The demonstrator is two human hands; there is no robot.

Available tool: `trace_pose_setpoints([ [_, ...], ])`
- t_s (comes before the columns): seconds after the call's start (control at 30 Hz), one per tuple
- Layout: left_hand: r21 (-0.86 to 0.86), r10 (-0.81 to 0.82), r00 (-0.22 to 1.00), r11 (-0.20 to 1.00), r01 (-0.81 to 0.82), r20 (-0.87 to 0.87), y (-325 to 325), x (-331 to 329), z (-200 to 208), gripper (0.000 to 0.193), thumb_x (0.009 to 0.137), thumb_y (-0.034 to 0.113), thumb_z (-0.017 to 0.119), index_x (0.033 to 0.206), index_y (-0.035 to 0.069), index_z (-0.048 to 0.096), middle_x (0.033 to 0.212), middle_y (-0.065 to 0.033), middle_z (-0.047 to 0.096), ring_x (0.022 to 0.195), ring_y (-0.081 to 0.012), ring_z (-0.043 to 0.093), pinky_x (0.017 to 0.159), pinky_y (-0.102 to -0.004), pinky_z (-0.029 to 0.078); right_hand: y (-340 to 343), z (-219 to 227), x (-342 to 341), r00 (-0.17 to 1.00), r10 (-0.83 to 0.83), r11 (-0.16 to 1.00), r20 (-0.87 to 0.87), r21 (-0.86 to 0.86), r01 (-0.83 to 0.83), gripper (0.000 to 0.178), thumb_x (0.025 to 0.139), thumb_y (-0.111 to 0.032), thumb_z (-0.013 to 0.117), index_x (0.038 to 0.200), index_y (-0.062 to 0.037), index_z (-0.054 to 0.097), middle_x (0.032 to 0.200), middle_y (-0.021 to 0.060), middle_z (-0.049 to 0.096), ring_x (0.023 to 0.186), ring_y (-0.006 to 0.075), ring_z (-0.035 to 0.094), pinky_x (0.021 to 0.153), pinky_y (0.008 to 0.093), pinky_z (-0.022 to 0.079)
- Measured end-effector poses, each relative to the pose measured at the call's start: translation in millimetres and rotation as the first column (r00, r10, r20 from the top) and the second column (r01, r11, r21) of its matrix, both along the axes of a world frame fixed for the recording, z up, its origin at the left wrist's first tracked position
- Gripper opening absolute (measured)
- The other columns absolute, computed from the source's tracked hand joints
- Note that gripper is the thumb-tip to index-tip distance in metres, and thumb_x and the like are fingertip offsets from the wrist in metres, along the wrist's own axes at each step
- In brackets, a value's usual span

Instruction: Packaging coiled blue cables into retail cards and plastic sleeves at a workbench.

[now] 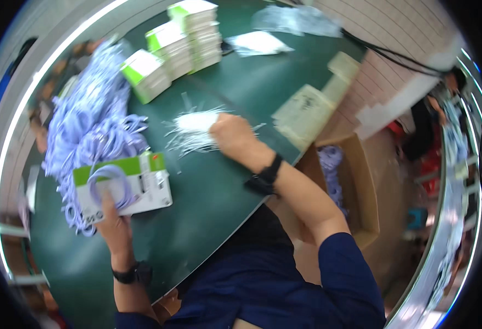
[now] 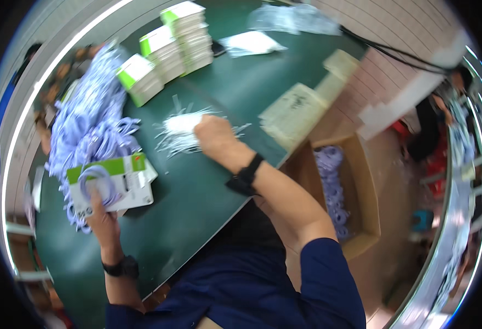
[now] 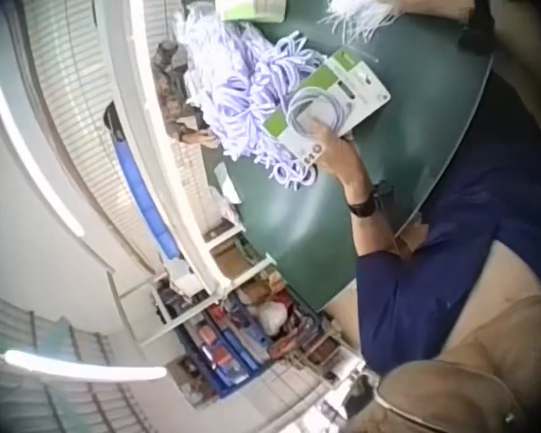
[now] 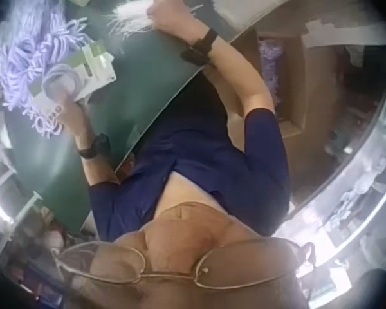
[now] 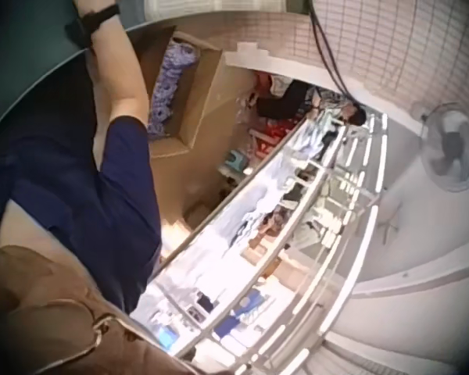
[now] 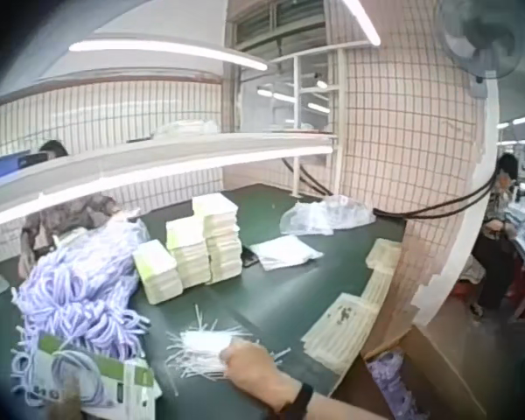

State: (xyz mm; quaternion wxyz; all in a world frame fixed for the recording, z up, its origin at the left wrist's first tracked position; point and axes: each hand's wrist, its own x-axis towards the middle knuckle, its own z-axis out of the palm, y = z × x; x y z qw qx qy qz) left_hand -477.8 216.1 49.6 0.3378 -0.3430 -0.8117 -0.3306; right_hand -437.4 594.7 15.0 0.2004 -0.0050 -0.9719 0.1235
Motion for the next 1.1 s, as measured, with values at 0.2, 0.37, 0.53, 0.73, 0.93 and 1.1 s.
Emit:
trace_pose_setpoints([
  [0.2, 0.670, -0.356, 0.652, 0.668, -0.323, 0.669, 22, 34, 37, 0.029, 0.102, 0.020, 0.063, 0.124, 0.002, 0.056, 0.084, -0.0045, 0.064, 0.053, -0.0074, 0.053, 0.041, -0.0213, 0.038, 8, -3, -14, 0.984, 0.170, 0.975, -0.055, -0.132, -0.176, 0.009, 0.085, -0.011, 0.069, 0.083, -0.0041, 0.076, 0.088, 0.0166, 0.071, 0.084, 0.0358, 0.069, 0.076, 0.0458, 0.056],
  [0.37, 0.653, -0.324, 0.659, 0.677, -0.340, 0.679, 10, 36, 32, 0.029, 0.102, 0.022, 0.063, 0.121, 0.001, 0.056, 0.081, -0.0043, 0.063, 0.050, -0.0070, 0.051, 0.039, -0.0215, 0.037, 1, 17, -10, 0.988, 0.112, 0.968, -0.106, -0.213, -0.133, 0.007, 0.086, -0.009, 0.072, 0.085, -0.0034, 0.077, 0.089, 0.0156, 0.072, 0.083, 0.0345, 0.069, 0.075, 0.0438, 0.056],
  [0.53, 0.654, -0.314, 0.667, 0.673, -0.345, 0.675, 5, 40, 26, 0.029, 0.102, 0.022, 0.062, 0.120, 0.000, 0.056, 0.081, -0.0051, 0.063, 0.049, -0.0077, 0.052, 0.039, -0.0218, 0.039, -8, 50, -6, 0.990, 0.051, 0.954, -0.133, -0.285, -0.087, 0.006, 0.085, -0.009, 0.075, 0.088, -0.0036, 0.077, 0.087, 0.0143, 0.070, 0.081, 0.0343, 0.069, 0.075, 0.0417, 0.055],
  [0.73, 0.625, -0.277, 0.680, 0.703, -0.338, 0.679, 8, 45, 24, 0.029, 0.102, 0.022, 0.062, 0.118, -0.001, 0.057, 0.081, -0.0069, 0.063, 0.051, -0.0090, 0.054, 0.040, -0.0219, 0.040, 8, 57, -12, 1.000, 0.016, 1.000, -0.013, 0.008, -0.016, 0.008, 0.084, -0.009, 0.077, 0.091, -0.0046, 0.077, 0.085, 0.0143, 0.068, 0.078, 0.0342, 0.067, 0.073, 0.0393, 0.055],
  [0.93, 0.611, -0.270, 0.682, 0.723, -0.321, 0.679, -2, 48, 17, 0.026, 0.101, 0.021, 0.062, 0.114, -0.001, 0.059, 0.084, -0.0080, 0.065, 0.053, -0.0100, 0.057, 0.042, -0.0227, 0.043, -8, 86, -11, 0.999, 0.042, 0.841, 0.004, -0.540, -0.033, 0.008, 0.090, -0.009, 0.077, 0.093, -0.0018, 0.075, 0.086, 0.0097, 0.071, 0.075, 0.0183, 0.069, 0.066, 0.0283, 0.054],
  [1.1, 0.595, -0.255, 0.768, 0.779, -0.197, 0.587, 2, 57, 12, 0.026, 0.103, 0.024, 0.062, 0.115, 0.001, 0.060, 0.083, -0.0059, 0.065, 0.054, -0.0096, 0.056, 0.043, -0.0256, 0.043, -46, 94, -8, 0.927, 0.375, 0.244, -0.010, -0.963, -0.110, 0.009, 0.098, -0.010, 0.073, 0.095, -0.0017, 0.070, 0.091, 0.0059, 0.071, 0.077, 0.0083, 0.068, 0.064, 0.0211, 0.053],
])
